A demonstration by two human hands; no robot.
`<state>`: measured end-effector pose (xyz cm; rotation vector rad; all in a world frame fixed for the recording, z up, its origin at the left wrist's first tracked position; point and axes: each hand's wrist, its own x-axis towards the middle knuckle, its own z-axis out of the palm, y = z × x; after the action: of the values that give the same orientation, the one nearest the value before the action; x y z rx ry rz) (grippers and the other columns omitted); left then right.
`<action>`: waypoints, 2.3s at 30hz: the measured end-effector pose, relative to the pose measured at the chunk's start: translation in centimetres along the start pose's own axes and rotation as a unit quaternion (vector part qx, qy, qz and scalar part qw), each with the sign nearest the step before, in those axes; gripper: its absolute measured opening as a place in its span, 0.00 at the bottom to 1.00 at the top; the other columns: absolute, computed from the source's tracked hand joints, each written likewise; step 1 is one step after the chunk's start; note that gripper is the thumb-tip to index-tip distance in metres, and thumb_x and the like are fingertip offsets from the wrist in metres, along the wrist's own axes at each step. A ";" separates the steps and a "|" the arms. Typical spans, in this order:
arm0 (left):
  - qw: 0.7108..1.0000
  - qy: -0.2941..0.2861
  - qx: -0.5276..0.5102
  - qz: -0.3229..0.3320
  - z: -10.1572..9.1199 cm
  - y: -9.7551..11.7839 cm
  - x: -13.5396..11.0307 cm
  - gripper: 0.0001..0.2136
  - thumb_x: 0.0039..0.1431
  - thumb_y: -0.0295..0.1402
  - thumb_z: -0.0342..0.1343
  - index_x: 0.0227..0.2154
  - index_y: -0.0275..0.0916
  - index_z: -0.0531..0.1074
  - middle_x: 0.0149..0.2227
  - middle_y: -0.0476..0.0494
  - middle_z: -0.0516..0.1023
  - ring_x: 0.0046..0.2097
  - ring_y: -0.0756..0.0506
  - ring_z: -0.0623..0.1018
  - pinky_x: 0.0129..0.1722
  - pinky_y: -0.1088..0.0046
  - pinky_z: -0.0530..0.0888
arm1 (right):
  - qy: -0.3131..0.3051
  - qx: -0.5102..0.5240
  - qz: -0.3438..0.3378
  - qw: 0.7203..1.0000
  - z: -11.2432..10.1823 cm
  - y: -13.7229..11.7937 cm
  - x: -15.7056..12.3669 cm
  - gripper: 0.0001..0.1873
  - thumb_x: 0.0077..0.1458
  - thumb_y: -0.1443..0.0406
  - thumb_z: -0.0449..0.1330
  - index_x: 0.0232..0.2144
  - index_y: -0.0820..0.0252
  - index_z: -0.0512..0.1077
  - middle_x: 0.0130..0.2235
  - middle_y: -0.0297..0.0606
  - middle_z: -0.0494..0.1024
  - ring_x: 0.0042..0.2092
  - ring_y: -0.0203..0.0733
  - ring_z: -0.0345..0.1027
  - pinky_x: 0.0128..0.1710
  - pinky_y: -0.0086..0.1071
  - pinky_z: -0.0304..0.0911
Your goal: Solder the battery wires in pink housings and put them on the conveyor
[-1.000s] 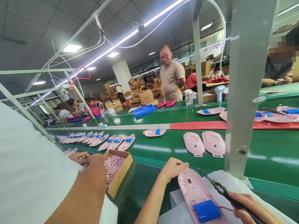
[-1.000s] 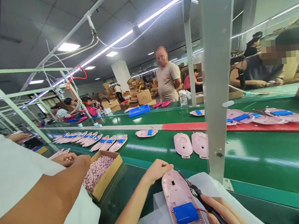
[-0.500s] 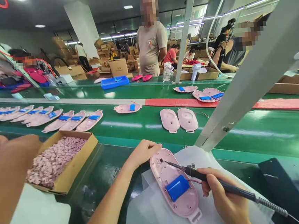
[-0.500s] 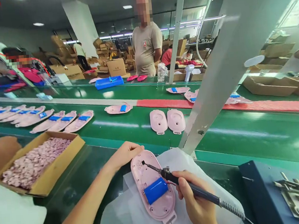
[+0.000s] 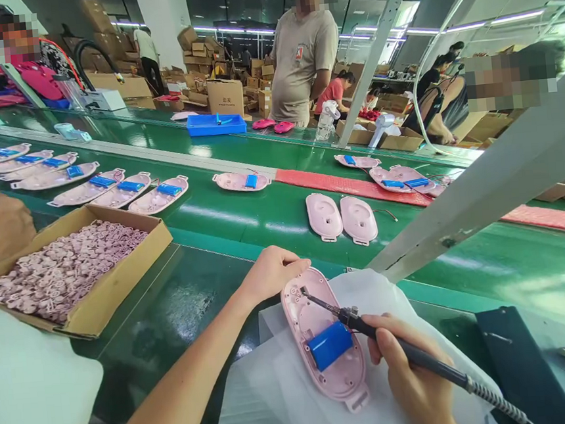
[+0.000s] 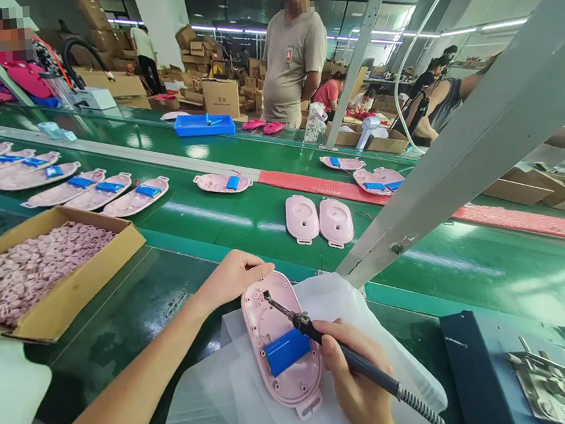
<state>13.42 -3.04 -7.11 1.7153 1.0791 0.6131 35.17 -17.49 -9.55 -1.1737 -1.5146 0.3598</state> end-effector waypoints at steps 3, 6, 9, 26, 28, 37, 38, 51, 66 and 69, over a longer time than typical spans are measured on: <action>1.000 0.001 -0.004 0.003 0.0 0.1 -0.1 0.26 0.61 0.51 0.53 0.18 0.41 0.51 0.23 0.54 0.47 0.28 0.51 0.49 0.30 0.67 0.46 | -0.001 0.002 0.001 1.000 0.0 0.0 0.0 0.09 0.69 0.61 0.62 0.40 0.51 0.84 0.22 0.26 0.77 0.20 0.33 0.70 0.22 0.24 0.68; 1.000 0.005 -0.007 0.004 0.1 0.2 -0.1 0.26 0.61 0.52 0.53 0.17 0.41 0.52 0.23 0.54 0.47 0.28 0.51 0.50 0.31 0.67 0.46 | -0.002 0.007 0.009 1.000 -0.1 0.0 -0.1 0.10 0.69 0.62 0.62 0.39 0.52 0.84 0.22 0.27 0.78 0.20 0.34 0.71 0.22 0.25 0.69; 1.000 0.006 -0.010 0.005 0.2 0.2 -0.1 0.26 0.61 0.52 0.54 0.17 0.41 0.52 0.23 0.53 0.47 0.28 0.51 0.50 0.31 0.67 0.46 | -0.002 0.009 0.016 1.000 0.0 0.0 -0.1 0.10 0.69 0.61 0.62 0.39 0.52 0.84 0.21 0.28 0.78 0.20 0.35 0.71 0.21 0.26 0.69; 1.000 0.003 -0.016 0.007 0.0 0.0 -0.2 0.25 0.61 0.50 0.54 0.17 0.41 0.54 0.24 0.53 0.47 0.28 0.51 0.50 0.30 0.68 0.46 | -0.001 -0.006 0.009 1.000 -0.1 -0.1 -0.1 0.10 0.69 0.61 0.62 0.38 0.51 0.84 0.21 0.28 0.77 0.21 0.36 0.73 0.23 0.27 0.71; 1.000 0.002 -0.017 0.009 0.0 0.0 -0.2 0.25 0.61 0.50 0.55 0.17 0.41 0.54 0.24 0.53 0.48 0.28 0.51 0.50 0.30 0.68 0.46 | 0.002 -0.009 0.015 1.000 -0.1 -0.1 -0.1 0.11 0.69 0.60 0.62 0.37 0.52 0.84 0.20 0.28 0.76 0.21 0.37 0.72 0.23 0.28 0.71; 1.000 0.004 -0.025 0.002 0.0 0.1 -0.2 0.26 0.60 0.52 0.55 0.17 0.40 0.57 0.23 0.53 0.49 0.28 0.51 0.50 0.29 0.68 0.46 | 0.001 -0.014 0.033 0.999 -0.1 0.0 -0.2 0.13 0.68 0.57 0.62 0.36 0.53 0.85 0.19 0.30 0.75 0.21 0.39 0.73 0.22 0.31 0.72; 1.000 0.005 -0.025 0.001 0.0 0.1 -0.2 0.26 0.60 0.52 0.55 0.17 0.40 0.57 0.23 0.53 0.49 0.28 0.51 0.51 0.29 0.68 0.47 | 0.003 -0.009 0.031 0.999 -0.1 0.0 -0.2 0.13 0.68 0.58 0.62 0.36 0.53 0.85 0.19 0.30 0.75 0.21 0.39 0.72 0.22 0.31 0.71; 1.000 0.010 -0.020 0.002 0.1 0.2 -0.3 0.25 0.60 0.52 0.56 0.17 0.40 0.56 0.23 0.53 0.49 0.28 0.51 0.50 0.29 0.68 0.47 | 0.010 0.001 0.027 1.000 0.0 -0.2 0.0 0.11 0.68 0.59 0.63 0.36 0.53 0.85 0.19 0.29 0.76 0.19 0.37 0.71 0.20 0.29 0.70; 1.000 0.010 -0.015 0.001 0.1 0.5 -0.3 0.26 0.60 0.52 0.54 0.18 0.41 0.54 0.24 0.53 0.50 0.28 0.51 0.51 0.29 0.69 0.48 | -0.003 0.014 0.012 1.000 0.0 0.0 -0.1 0.09 0.69 0.61 0.63 0.40 0.49 0.84 0.23 0.28 0.78 0.23 0.36 0.73 0.23 0.26 0.71; 1.000 0.009 -0.015 0.000 0.1 0.6 -0.3 0.25 0.60 0.52 0.54 0.18 0.41 0.54 0.24 0.53 0.50 0.28 0.51 0.51 0.29 0.69 0.48 | -0.004 0.019 0.011 1.000 0.0 0.0 -0.1 0.09 0.69 0.62 0.63 0.40 0.49 0.84 0.24 0.28 0.79 0.23 0.35 0.73 0.23 0.26 0.70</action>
<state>13.59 -3.46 -6.62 1.6867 1.0785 0.6427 35.12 -17.54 -9.56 -1.1597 -1.4974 0.4070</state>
